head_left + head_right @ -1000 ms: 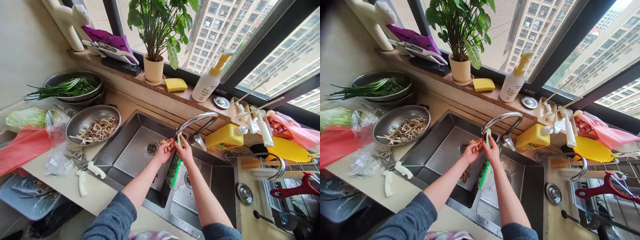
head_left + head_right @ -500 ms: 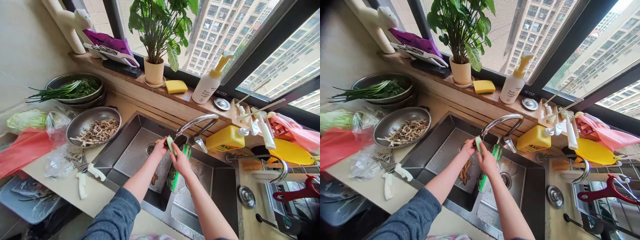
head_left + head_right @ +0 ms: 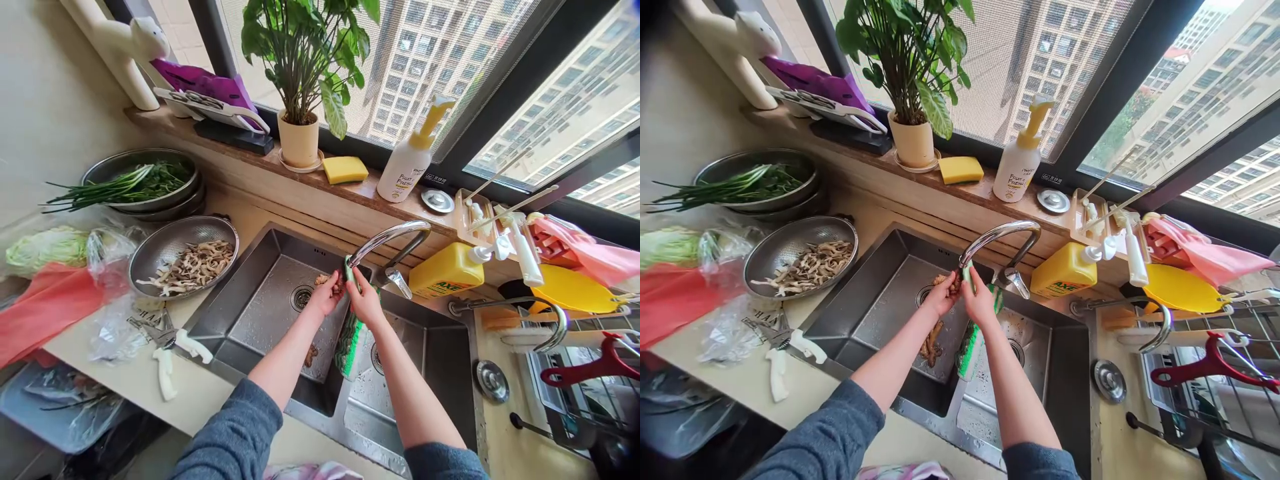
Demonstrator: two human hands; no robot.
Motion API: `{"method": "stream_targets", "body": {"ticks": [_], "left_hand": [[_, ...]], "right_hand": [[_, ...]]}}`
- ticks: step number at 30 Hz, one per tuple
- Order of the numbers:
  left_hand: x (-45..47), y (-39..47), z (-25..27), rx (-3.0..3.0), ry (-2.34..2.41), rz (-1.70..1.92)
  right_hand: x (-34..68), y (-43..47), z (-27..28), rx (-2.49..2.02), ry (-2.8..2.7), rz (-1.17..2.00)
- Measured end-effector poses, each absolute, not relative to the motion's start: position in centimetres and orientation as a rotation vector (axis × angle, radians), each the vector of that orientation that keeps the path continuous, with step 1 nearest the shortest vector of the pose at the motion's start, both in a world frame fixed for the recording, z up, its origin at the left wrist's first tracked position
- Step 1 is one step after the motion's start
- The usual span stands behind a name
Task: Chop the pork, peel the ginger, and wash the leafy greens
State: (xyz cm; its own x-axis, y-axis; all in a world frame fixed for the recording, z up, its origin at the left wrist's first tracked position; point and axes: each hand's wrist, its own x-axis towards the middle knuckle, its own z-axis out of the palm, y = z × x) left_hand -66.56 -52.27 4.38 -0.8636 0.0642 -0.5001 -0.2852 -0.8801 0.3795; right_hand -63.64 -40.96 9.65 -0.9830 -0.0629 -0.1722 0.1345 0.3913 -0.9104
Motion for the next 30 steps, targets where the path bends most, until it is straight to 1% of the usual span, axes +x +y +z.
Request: {"method": "stream_targets", "body": {"ticks": [5, 9, 11, 13, 15, 17, 20, 25, 28, 30], "left_hand": [[-66.0, -53.1, 5.4, -0.464, 0.807, 2.734], [-66.2, -53.7, 5.5, -0.489, 0.901, 2.735], [-66.3, -53.8, 5.2, -0.483, 0.929, 2.720], [-66.2, -53.6, 4.7, -0.489, 0.975, 2.704], [-66.1, -53.3, 4.2, -0.482, 1.027, 2.692], [-65.9, -52.9, 3.9, -0.427, 1.077, 2.684], [-65.8, -52.9, 4.1, -0.340, 1.153, 2.711], [-65.8, -53.3, 5.6, -0.229, 1.381, 2.751], [-65.6, -53.0, 6.2, -0.144, 1.643, 2.674], [-65.5, -52.8, 6.4, -0.168, 1.752, 2.670]], "right_hand": [[-63.5, -40.2, 10.7, 0.196, 2.069, -1.954], [-61.7, -39.3, 10.2, 0.280, 1.977, -2.045], [-60.9, -39.1, 9.7, 0.252, 2.047, -2.006], [-60.6, -39.1, 9.3, 0.130, 2.217, -1.914], [-60.9, -39.3, 9.2, -0.017, 2.441, -1.773], [-61.6, -39.6, 9.4, -0.070, 2.594, -1.623], [-62.5, -39.8, 10.2, -0.003, 2.666, -1.473], [-62.2, -40.4, 11.3, 0.006, 2.770, -1.358], [-62.4, -40.8, 11.5, 0.126, 2.807, -1.331], [-62.3, -41.1, 11.4, 0.190, 2.777, -1.377]]}}
